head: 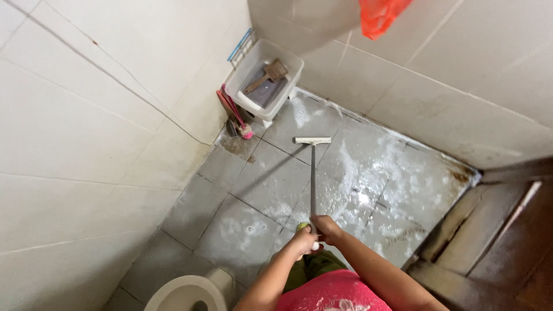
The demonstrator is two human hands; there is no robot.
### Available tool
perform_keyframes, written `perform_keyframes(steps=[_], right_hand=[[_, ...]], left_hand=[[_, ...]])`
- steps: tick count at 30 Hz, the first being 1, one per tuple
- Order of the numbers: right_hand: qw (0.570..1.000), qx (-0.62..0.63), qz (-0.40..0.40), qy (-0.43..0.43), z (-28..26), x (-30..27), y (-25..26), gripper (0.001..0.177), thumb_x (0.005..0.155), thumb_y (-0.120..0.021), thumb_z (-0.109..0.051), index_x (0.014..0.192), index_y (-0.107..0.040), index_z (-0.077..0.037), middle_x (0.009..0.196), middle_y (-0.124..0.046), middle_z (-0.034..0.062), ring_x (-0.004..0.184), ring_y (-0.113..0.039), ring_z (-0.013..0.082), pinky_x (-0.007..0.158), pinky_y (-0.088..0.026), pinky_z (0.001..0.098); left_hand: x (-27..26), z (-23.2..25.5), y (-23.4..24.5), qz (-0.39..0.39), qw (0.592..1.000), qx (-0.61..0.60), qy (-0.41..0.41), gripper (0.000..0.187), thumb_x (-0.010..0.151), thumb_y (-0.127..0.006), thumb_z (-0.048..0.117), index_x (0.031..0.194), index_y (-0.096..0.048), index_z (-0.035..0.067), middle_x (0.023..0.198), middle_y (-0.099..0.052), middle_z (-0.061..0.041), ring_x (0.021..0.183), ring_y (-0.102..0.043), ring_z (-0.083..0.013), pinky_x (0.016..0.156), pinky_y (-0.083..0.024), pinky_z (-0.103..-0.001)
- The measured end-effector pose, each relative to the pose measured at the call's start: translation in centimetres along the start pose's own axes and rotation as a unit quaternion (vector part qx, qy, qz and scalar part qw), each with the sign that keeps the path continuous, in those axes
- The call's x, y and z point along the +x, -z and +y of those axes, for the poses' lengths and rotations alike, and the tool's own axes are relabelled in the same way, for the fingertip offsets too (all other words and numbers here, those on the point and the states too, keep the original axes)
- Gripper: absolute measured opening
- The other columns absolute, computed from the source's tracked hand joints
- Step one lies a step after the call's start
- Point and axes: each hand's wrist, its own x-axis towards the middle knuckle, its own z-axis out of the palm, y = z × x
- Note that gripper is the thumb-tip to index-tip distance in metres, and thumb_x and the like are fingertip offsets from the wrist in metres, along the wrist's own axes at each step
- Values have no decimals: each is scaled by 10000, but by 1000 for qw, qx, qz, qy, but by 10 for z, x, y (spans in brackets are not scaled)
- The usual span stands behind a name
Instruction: The person pours a green cleaning liquid onto the bathroom floor and then uses a squeegee to spread and push the soapy water across the tiled surface. The person moves around the toilet and other items while mopping the floor.
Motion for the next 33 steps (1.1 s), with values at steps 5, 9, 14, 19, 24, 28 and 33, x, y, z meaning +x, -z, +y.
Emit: perform_keyframes(steps=[5,9,14,19,24,28,33], right_hand=[[988,86,109,-73,112,-22,27,260,958,-467,-136,1073,-643,16,918,-704,177,678,-653,291,527,-507,432],[972,181,115,-92,161,-84,23,586,1008,-431,-153,1587,-350,-174,809,-503,126,523,-429,213,391,-339,339],[964,216,130,-83,208,-63,13,612,987,-467,-169,1592,-381,-182,758,-557,122,513,-475,221,407,-360,372],[929,336,155,-11,160,-36,41,480,1007,-531,-93,1478,-445,-58,797,-603,196,534,-533,232,368,-421,345],[983,151,102,-20,108,-97,97,371,1039,-547,-133,1374,-593,20,989,-669,154,711,-616,178,539,-550,215],[997,22,67,13,160,-58,187,545,990,-584,-421,1402,-625,-67,1008,-678,145,801,-662,197,494,-528,235],[928,-357,84,-71,285,7,389,549,997,-445,-330,1489,-511,-96,1384,-636,240,1280,-627,406,1029,-532,528]], left_hand=[[-42,-73,7,-117,993,-24,6,425,929,-680,199,1353,-658,195,1221,-721,-5,1031,-716,-154,1011,-538,-435],[-50,-116,15,-91,994,-49,-22,517,1022,-557,258,1531,-506,184,1381,-644,-76,1133,-673,-223,1019,-538,-458],[-22,-151,-23,-94,992,-77,-17,537,1000,-535,255,1527,-511,158,1236,-664,-70,1065,-692,-241,972,-541,-495],[-9,-138,-89,-113,991,-70,-2,562,1047,-475,386,1580,-387,227,1348,-621,-128,1112,-702,-322,952,-555,-541],[63,-112,-164,-53,978,-202,-18,347,1081,-471,369,1342,-421,147,1073,-576,-118,898,-712,-315,787,-624,-505],[107,-86,-218,54,993,-80,-71,583,1082,-392,234,1610,-196,82,882,-550,-76,582,-566,-135,404,-558,-251],[106,-30,-297,67,996,-38,-50,319,1060,-391,212,1366,-338,139,805,-574,-99,503,-471,-131,364,-445,-254]])
